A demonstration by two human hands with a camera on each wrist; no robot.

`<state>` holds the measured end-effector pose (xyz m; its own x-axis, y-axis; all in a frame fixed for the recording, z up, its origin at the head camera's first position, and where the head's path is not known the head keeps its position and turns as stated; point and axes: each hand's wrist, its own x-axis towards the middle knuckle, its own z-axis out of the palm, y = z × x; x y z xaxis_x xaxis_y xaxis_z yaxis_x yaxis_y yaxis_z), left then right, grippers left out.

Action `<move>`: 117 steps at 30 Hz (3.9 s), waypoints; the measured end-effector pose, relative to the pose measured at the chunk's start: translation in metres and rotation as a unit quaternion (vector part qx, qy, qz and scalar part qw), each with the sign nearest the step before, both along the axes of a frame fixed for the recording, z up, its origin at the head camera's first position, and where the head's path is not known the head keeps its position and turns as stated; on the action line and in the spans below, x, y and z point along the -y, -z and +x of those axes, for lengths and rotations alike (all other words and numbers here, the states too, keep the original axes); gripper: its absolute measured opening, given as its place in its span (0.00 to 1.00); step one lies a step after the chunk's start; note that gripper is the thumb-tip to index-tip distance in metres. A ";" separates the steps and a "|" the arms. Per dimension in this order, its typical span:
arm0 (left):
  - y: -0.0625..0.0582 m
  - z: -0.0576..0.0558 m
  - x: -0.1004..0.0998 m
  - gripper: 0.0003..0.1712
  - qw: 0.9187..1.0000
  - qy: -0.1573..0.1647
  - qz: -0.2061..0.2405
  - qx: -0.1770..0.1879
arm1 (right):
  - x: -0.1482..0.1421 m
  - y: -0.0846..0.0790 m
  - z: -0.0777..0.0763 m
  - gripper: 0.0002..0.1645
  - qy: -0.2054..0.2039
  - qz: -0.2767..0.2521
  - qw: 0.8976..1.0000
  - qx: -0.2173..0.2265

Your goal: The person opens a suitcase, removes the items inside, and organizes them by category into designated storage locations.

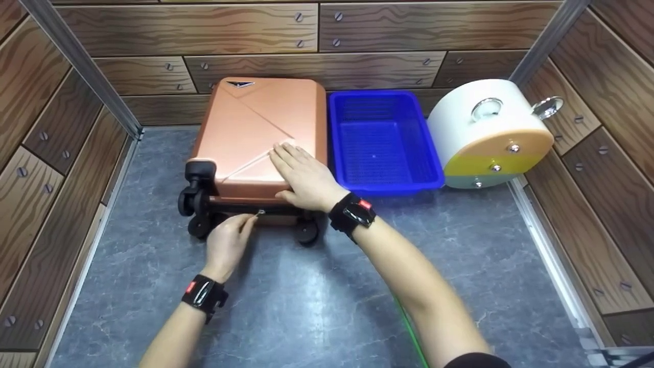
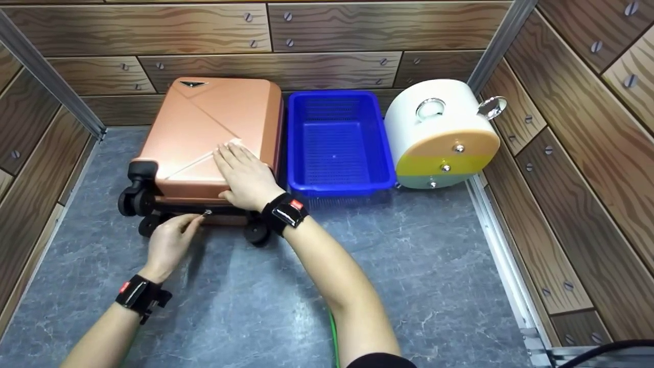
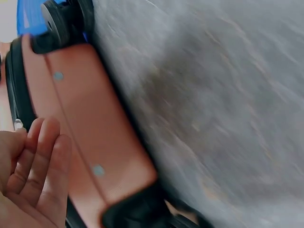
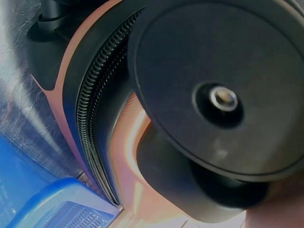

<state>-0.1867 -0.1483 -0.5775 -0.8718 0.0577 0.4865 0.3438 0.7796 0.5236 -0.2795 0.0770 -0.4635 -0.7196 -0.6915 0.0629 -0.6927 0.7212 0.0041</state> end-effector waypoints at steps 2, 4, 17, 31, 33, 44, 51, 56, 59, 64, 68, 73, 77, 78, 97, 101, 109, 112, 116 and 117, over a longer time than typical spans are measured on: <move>0.002 0.000 0.011 0.08 1.000 -0.016 0.011 -0.001 | 0.000 0.000 0.000 0.58 0.002 0.001 1.000 0.001; 0.004 0.000 0.023 0.08 0.999 -0.030 0.029 0.003 | -0.001 0.000 0.000 0.58 0.003 0.001 1.000 0.000; 0.008 -0.002 0.084 0.13 0.984 -0.134 0.081 0.082 | -0.005 -0.001 -0.002 0.56 -0.004 0.000 1.000 0.002; -0.005 -0.037 0.127 0.21 0.974 -0.145 0.094 0.146 | -0.009 0.000 -0.003 0.56 -0.011 -0.005 1.000 0.002; -0.009 -0.046 0.130 0.24 0.972 -0.142 0.094 0.160 | -0.010 0.000 -0.003 0.56 -0.012 -0.006 1.000 0.002; -0.022 -0.081 0.130 0.26 0.973 -0.133 0.049 0.180 | -0.018 -0.001 -0.007 0.55 -0.023 -0.018 1.000 0.005; -0.031 -0.095 0.133 0.22 0.969 -0.125 0.025 0.212 | -0.021 -0.002 -0.007 0.55 -0.033 -0.020 0.999 0.004; -0.034 -0.096 0.134 0.24 0.967 -0.113 0.024 0.227 | -0.021 -0.001 -0.007 0.55 -0.030 -0.023 0.999 0.006; -0.036 -0.095 0.133 0.26 0.965 -0.094 0.062 0.238 | -0.021 0.000 -0.007 0.56 -0.027 -0.026 0.999 0.006; -0.047 -0.089 0.129 0.33 0.957 -0.059 0.153 0.238 | -0.023 0.003 -0.005 0.56 -0.020 -0.034 0.999 0.010; -0.064 -0.076 0.117 0.38 0.957 -0.044 0.201 0.204 | -0.025 0.005 -0.002 0.52 -0.003 -0.053 0.998 0.023; -0.083 -0.056 0.090 0.40 0.989 0.018 0.095 0.111 | -0.035 0.007 0.001 0.43 0.021 -0.104 0.993 0.041; -0.093 -0.049 0.063 0.46 0.993 0.058 -0.086 0.055 | -0.046 0.010 0.004 0.39 0.029 -0.125 0.991 0.039; -0.096 -0.048 0.057 0.48 0.989 0.064 -0.125 0.052 | -0.049 0.011 0.004 0.38 0.031 -0.128 0.991 0.038; -0.087 -0.054 0.027 0.50 0.970 0.033 -0.233 0.058 | -0.070 0.042 0.019 0.58 0.254 -0.462 0.805 0.273; -0.085 -0.053 0.027 0.50 0.969 0.030 -0.238 0.053 | -0.066 0.044 0.021 0.56 0.264 -0.501 0.774 0.284; -0.081 -0.054 0.026 0.48 0.970 0.024 -0.239 0.039 | -0.060 0.039 0.021 0.56 0.274 -0.548 0.732 0.299; -0.081 -0.054 0.025 0.48 0.971 0.019 -0.236 0.043 | -0.058 0.034 0.021 0.55 0.273 -0.577 0.705 0.310; -0.081 -0.054 0.023 0.48 0.972 0.014 -0.231 0.043 | -0.055 0.024 0.020 0.55 0.262 -0.620 0.659 0.336; -0.080 -0.053 0.023 0.47 0.972 0.014 -0.229 0.041 | -0.055 0.021 0.020 0.55 0.260 -0.624 0.653 0.342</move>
<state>-0.2401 -0.1715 -0.4975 -0.9018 0.2759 0.3327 0.3395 0.9286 0.1500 -0.2593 0.1321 -0.4850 -0.9916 -0.0590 -0.1151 0.1150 0.0062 -0.9934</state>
